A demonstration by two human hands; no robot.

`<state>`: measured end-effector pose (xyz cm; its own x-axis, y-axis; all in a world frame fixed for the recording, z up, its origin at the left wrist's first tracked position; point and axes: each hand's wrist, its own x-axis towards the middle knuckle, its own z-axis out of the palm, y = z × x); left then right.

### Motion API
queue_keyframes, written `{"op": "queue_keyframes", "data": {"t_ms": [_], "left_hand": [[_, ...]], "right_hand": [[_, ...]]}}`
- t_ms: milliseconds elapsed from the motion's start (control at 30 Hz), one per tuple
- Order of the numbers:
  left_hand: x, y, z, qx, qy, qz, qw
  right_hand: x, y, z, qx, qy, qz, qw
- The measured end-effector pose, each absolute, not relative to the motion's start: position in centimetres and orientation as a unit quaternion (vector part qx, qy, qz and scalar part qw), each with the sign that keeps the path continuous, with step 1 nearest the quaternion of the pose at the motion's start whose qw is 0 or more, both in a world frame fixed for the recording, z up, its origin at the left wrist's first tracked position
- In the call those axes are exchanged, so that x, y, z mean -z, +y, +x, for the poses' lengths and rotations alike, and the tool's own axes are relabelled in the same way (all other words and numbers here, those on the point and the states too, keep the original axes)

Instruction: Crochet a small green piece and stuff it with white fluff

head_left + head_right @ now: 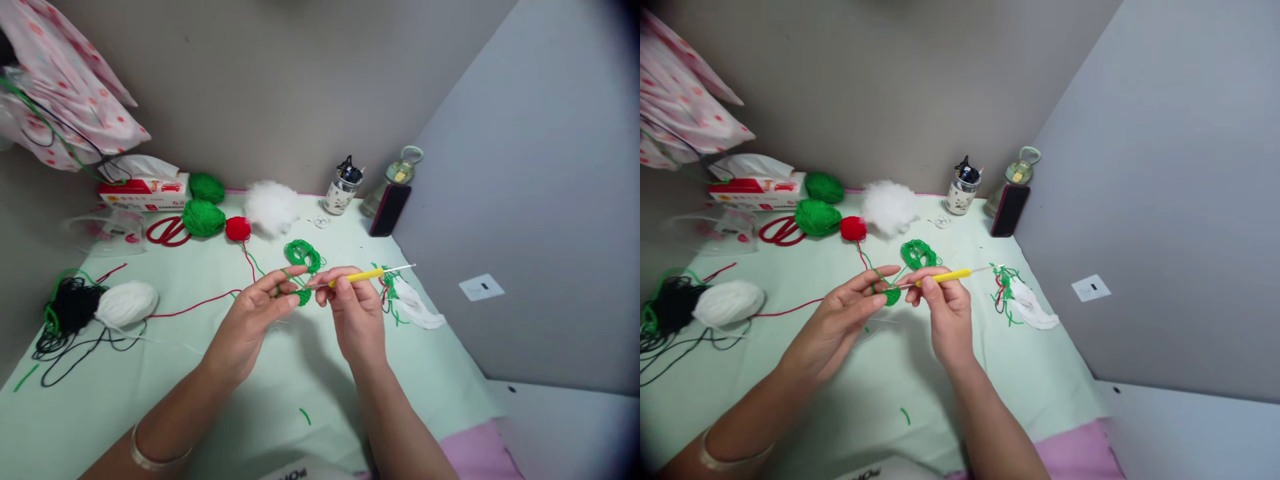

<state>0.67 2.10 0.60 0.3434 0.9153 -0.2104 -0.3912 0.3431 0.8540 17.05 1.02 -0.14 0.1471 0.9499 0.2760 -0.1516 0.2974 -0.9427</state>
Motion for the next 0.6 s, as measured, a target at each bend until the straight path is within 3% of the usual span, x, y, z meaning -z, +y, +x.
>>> {"op": "queue_keyframes", "data": {"t_ms": [167,367,600], "left_hand": [[-0.6,2.0,0.4,-0.445,0.379,0.383,0.716],[-0.4,1.8,0.5,-0.485,0.417,0.426,0.640],[-0.6,1.9,0.3,-0.474,0.412,0.432,0.647]], "right_hand": [[-0.4,0.6,17.3,-0.408,-0.536,-0.406,0.618],[-0.2,-0.6,16.7,-0.240,-0.657,-0.399,0.594],[-0.6,-0.5,16.6,-0.288,-0.610,-0.406,0.616]]}}
